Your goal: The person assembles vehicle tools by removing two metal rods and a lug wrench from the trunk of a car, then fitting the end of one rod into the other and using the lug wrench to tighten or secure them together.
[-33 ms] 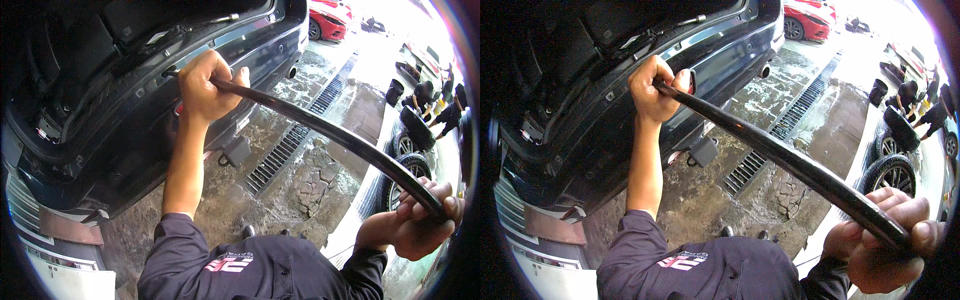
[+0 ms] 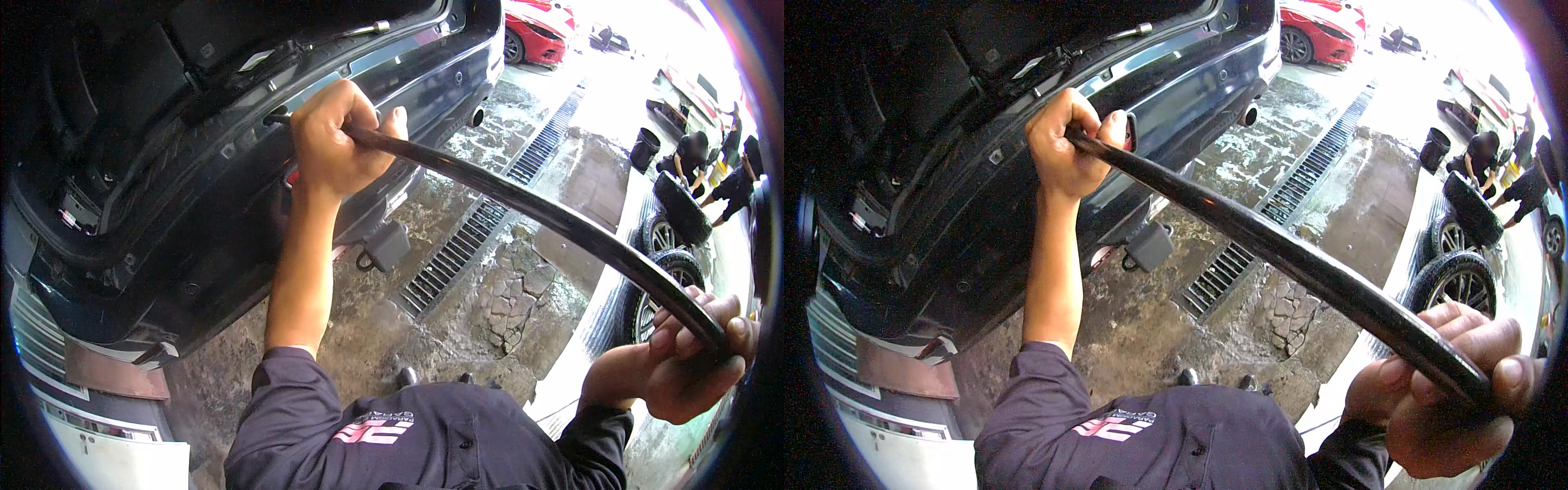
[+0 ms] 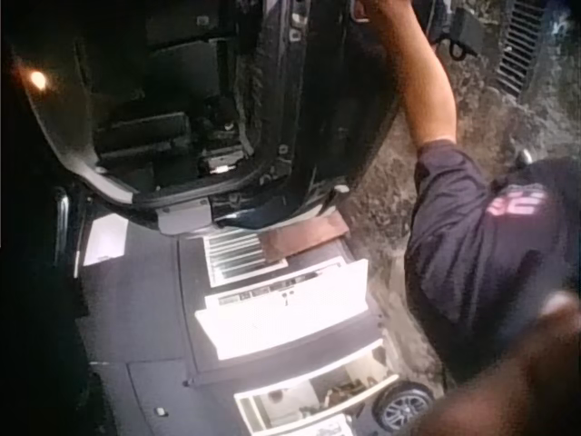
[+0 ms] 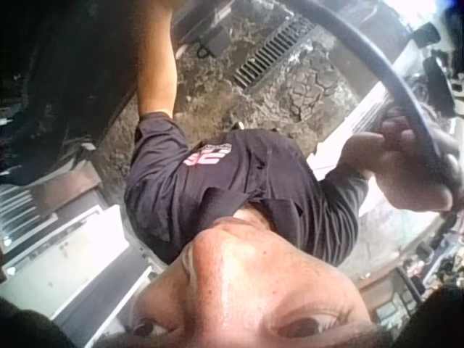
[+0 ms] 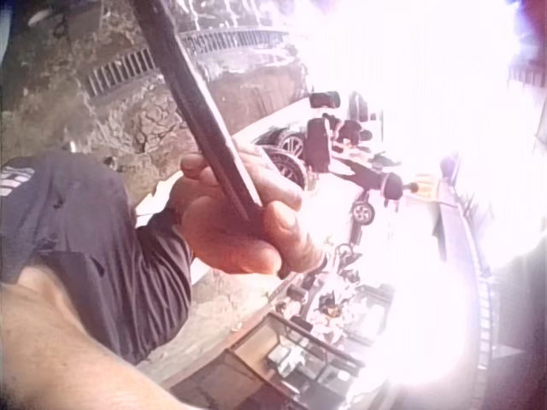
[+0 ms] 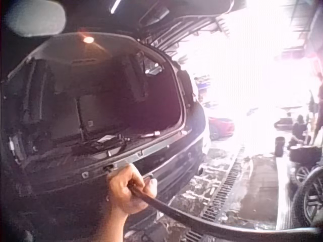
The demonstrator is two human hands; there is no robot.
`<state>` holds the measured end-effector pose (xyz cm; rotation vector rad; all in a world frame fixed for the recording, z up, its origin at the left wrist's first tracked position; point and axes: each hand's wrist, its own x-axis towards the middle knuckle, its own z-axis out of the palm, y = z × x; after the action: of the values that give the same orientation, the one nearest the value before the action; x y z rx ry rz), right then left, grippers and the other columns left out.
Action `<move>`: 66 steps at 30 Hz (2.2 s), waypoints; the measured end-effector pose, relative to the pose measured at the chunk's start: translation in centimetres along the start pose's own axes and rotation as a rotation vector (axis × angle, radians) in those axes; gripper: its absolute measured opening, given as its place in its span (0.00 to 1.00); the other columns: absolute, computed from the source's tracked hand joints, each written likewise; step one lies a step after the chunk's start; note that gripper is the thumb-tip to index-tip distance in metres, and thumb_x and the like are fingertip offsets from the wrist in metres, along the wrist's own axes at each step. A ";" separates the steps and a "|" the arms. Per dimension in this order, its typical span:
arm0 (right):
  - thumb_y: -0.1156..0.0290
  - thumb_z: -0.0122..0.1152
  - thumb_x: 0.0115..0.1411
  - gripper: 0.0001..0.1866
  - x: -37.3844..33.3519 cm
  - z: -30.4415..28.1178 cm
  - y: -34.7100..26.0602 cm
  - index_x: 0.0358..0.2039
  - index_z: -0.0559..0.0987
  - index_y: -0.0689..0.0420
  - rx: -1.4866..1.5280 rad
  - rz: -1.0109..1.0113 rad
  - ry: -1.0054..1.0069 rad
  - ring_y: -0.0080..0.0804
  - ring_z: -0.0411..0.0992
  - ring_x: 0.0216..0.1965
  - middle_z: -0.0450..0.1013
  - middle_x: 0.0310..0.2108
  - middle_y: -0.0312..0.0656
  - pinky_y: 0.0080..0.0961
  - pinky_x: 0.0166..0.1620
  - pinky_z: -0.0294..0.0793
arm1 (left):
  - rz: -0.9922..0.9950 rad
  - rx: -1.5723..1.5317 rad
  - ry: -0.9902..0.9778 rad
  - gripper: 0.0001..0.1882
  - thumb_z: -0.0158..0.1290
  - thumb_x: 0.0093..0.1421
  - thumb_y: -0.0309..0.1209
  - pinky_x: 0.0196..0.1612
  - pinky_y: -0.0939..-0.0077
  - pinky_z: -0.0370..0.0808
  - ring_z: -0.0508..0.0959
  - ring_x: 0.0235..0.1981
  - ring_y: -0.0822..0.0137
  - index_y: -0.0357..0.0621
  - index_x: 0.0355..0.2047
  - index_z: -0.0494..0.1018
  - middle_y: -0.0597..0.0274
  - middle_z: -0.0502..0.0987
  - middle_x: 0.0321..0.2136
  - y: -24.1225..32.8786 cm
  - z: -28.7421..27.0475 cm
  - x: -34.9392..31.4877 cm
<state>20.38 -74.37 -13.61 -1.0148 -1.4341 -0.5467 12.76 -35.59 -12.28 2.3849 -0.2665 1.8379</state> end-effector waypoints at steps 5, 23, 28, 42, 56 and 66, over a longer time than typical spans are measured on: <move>0.55 0.35 0.72 0.22 0.3 4.5 1.1 0.55 0.65 0.59 0.088 -0.028 0.066 0.24 0.67 0.18 0.67 0.28 0.41 0.22 0.23 0.72 | -0.036 -0.036 -0.030 0.19 0.63 0.52 0.29 0.21 0.76 0.59 0.63 0.15 0.74 0.45 0.16 0.62 0.67 0.63 0.13 -1.8 -0.2 -0.7; 0.69 0.51 0.66 0.20 3.0 1.2 0.3 0.58 0.64 0.50 0.055 0.101 -0.279 0.32 0.73 0.32 0.71 0.36 0.50 0.30 0.38 0.76 | -0.102 0.013 -0.057 0.18 0.65 0.51 0.32 0.20 0.74 0.62 0.66 0.15 0.69 0.46 0.17 0.64 0.64 0.66 0.13 -0.1 -0.6 -0.6; 0.56 0.43 0.72 0.22 1.7 2.0 2.1 0.55 0.66 0.61 0.014 -0.051 -0.046 0.25 0.67 0.21 0.69 0.29 0.43 0.24 0.26 0.70 | -0.086 -0.045 -0.061 0.15 0.64 0.54 0.28 0.20 0.78 0.60 0.64 0.16 0.76 0.44 0.20 0.66 0.69 0.66 0.14 -1.2 -0.1 -0.1; 0.50 0.35 0.71 0.25 2.9 3.3 0.2 0.40 0.64 0.64 -0.215 -0.018 0.042 0.21 0.59 0.15 0.60 0.19 0.40 0.17 0.18 0.62 | -0.187 0.073 0.113 0.17 0.65 0.54 0.35 0.21 0.74 0.65 0.68 0.16 0.68 0.46 0.21 0.65 0.65 0.68 0.16 -0.6 0.5 -0.9; 0.60 0.58 0.64 0.23 2.9 -1.3 -3.5 0.49 0.66 0.65 -0.449 0.087 -0.292 0.29 0.72 0.24 0.72 0.24 0.50 0.20 0.27 0.75 | 0.028 0.072 -0.041 0.19 0.65 0.43 0.16 0.44 0.68 0.77 0.79 0.40 0.57 0.39 0.39 0.79 0.55 0.78 0.36 0.7 -5.3 -2.5; 0.44 0.59 0.60 0.28 2.3 -0.3 -2.3 0.28 0.74 0.61 -0.870 0.450 0.094 0.18 0.58 0.20 0.61 0.18 0.31 0.16 0.28 0.54 | 0.103 0.114 0.140 0.15 0.69 0.44 0.18 0.34 0.70 0.74 0.77 0.32 0.60 0.41 0.31 0.75 0.58 0.75 0.30 -1.0 -1.9 -2.6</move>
<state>18.93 -75.17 -10.83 -1.9038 -0.8129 -0.8891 10.49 -34.09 -14.24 2.3403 -0.2828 2.1100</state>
